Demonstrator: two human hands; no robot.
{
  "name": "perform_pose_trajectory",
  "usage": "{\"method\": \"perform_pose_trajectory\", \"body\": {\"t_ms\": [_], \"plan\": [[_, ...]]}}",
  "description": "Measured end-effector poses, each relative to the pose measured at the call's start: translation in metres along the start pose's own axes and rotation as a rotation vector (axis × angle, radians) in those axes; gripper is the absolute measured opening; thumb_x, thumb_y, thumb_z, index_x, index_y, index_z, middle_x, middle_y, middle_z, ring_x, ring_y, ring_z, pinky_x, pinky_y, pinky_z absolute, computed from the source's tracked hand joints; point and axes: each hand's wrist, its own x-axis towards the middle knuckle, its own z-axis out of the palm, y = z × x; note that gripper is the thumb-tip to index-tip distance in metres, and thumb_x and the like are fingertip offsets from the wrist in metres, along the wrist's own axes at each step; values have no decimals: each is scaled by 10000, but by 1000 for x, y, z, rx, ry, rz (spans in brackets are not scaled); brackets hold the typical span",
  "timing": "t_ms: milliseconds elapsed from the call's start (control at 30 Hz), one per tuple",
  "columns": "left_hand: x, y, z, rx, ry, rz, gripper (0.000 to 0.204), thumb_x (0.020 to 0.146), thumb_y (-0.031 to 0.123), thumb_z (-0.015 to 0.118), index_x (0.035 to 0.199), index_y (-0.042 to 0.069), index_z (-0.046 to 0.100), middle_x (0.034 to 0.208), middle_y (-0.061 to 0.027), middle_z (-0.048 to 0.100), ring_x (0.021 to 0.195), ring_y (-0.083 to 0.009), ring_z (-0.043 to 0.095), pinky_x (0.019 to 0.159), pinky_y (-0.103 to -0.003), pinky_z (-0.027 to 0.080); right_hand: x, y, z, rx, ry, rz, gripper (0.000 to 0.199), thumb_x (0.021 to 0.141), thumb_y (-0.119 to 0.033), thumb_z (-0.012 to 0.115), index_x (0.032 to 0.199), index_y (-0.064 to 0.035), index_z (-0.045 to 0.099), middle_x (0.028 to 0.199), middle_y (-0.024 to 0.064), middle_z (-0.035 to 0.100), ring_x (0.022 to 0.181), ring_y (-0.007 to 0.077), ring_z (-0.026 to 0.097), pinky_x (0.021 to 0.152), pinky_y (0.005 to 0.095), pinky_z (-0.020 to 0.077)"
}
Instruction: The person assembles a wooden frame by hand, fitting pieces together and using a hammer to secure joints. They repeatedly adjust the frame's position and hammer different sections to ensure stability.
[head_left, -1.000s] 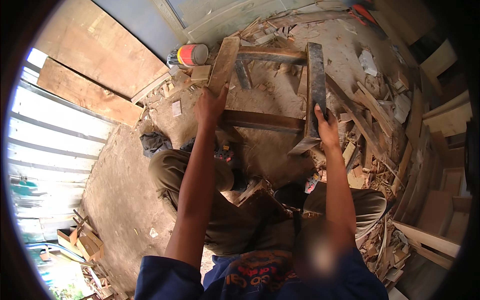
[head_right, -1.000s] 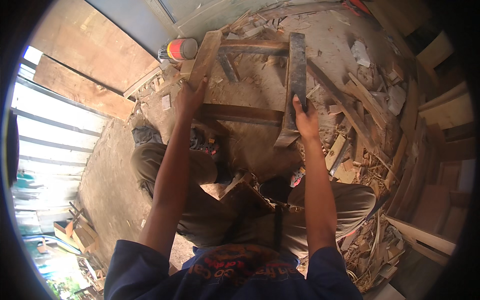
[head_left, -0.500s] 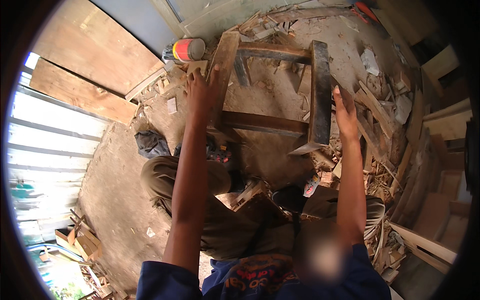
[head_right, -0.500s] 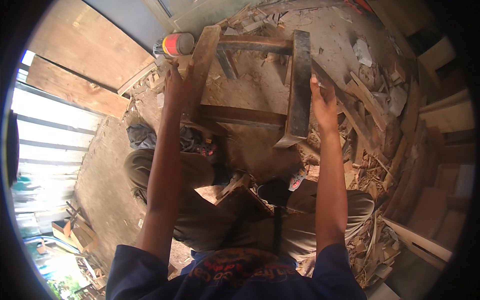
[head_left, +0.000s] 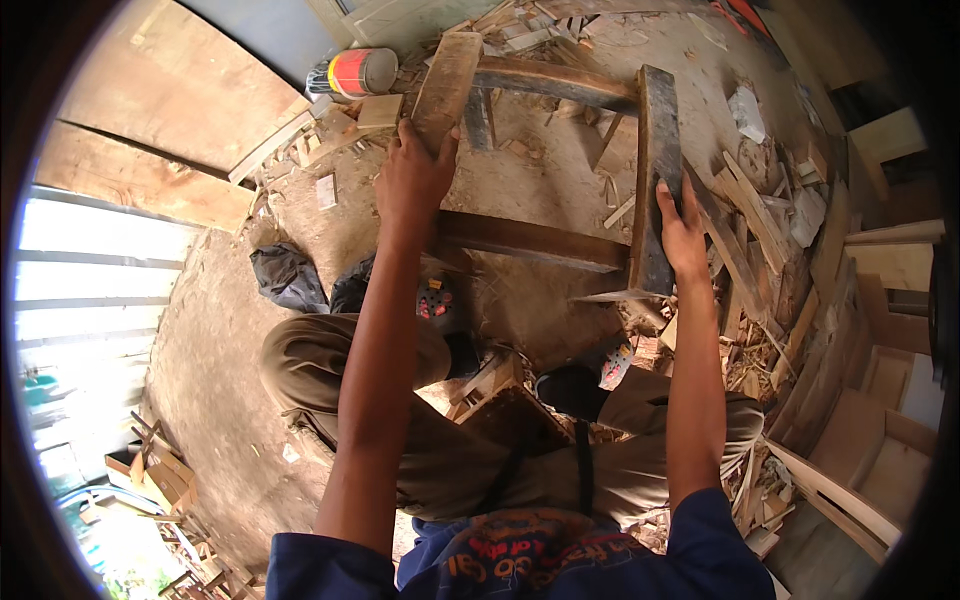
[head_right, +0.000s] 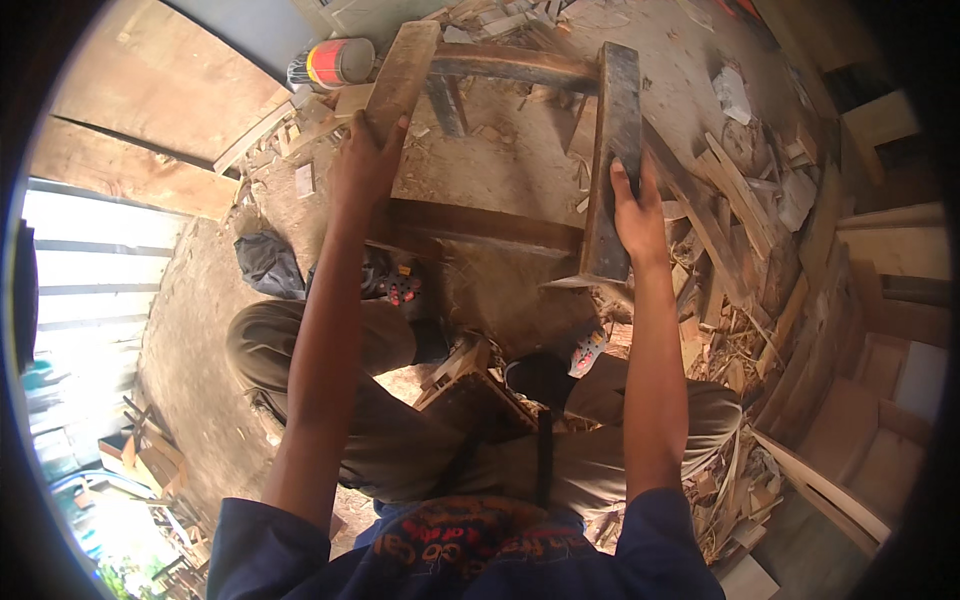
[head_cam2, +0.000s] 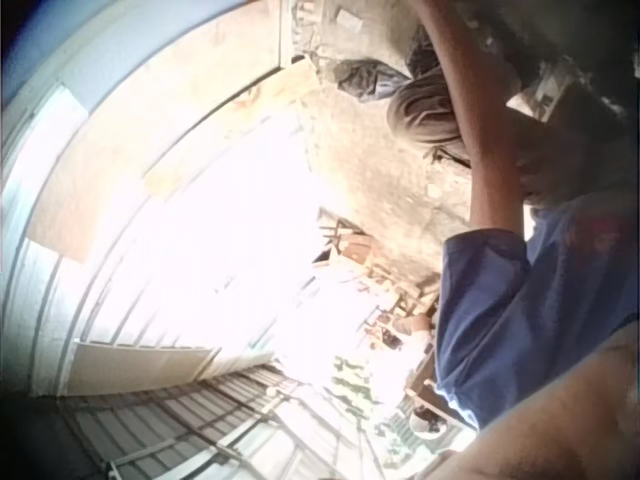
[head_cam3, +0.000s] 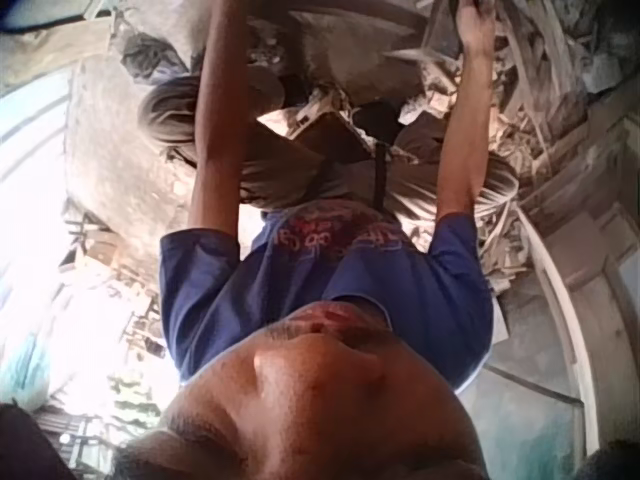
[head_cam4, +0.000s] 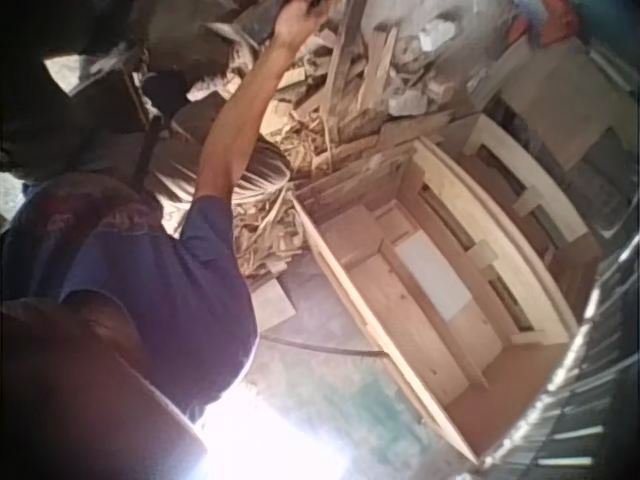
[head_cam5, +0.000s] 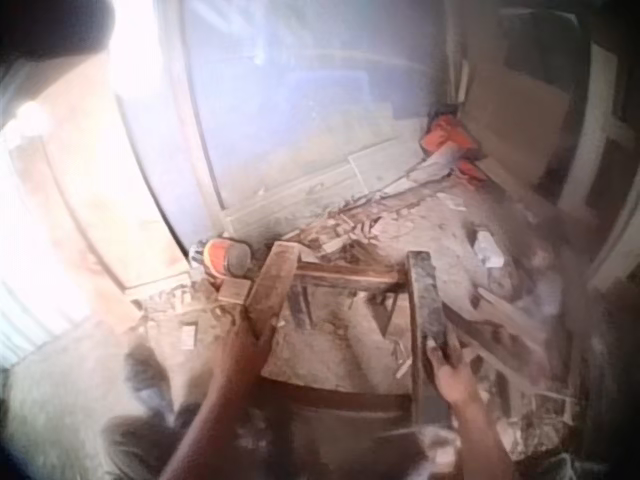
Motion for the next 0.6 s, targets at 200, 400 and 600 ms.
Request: {"method": "perform_pose_trajectory", "body": {"t_ms": [200,400,600], "plan": [[2,-9,2,-88,-16,16,832,900,604,552,1406,-45,429,1215,-323,605,1087,-481,619,941,-508,493,2,9,5,28,34,-85,828,967,-591,504,1561,-69,261,1600,203,272,1498,344,217,1204,397,201],[19,-10,-9,-128,94,54,843,901,581,592,1462,-14,392,1390,-301,509,1289,-450,502,1044,-480,429,14,-11,5,-107,199,-191,851,933,-608,549,1544,-69,304,1570,262,294,1452,439,279,1173,446,278],[12,-2,4,20,-22,161,729,898,558,586,1501,189,411,1422,-275,468,1258,-473,513,1009,-510,461,13,-24,25,-591,117,-322,826,909,-556,598,1555,-138,298,1601,252,200,1330,498,431,1062,525,427]]}}
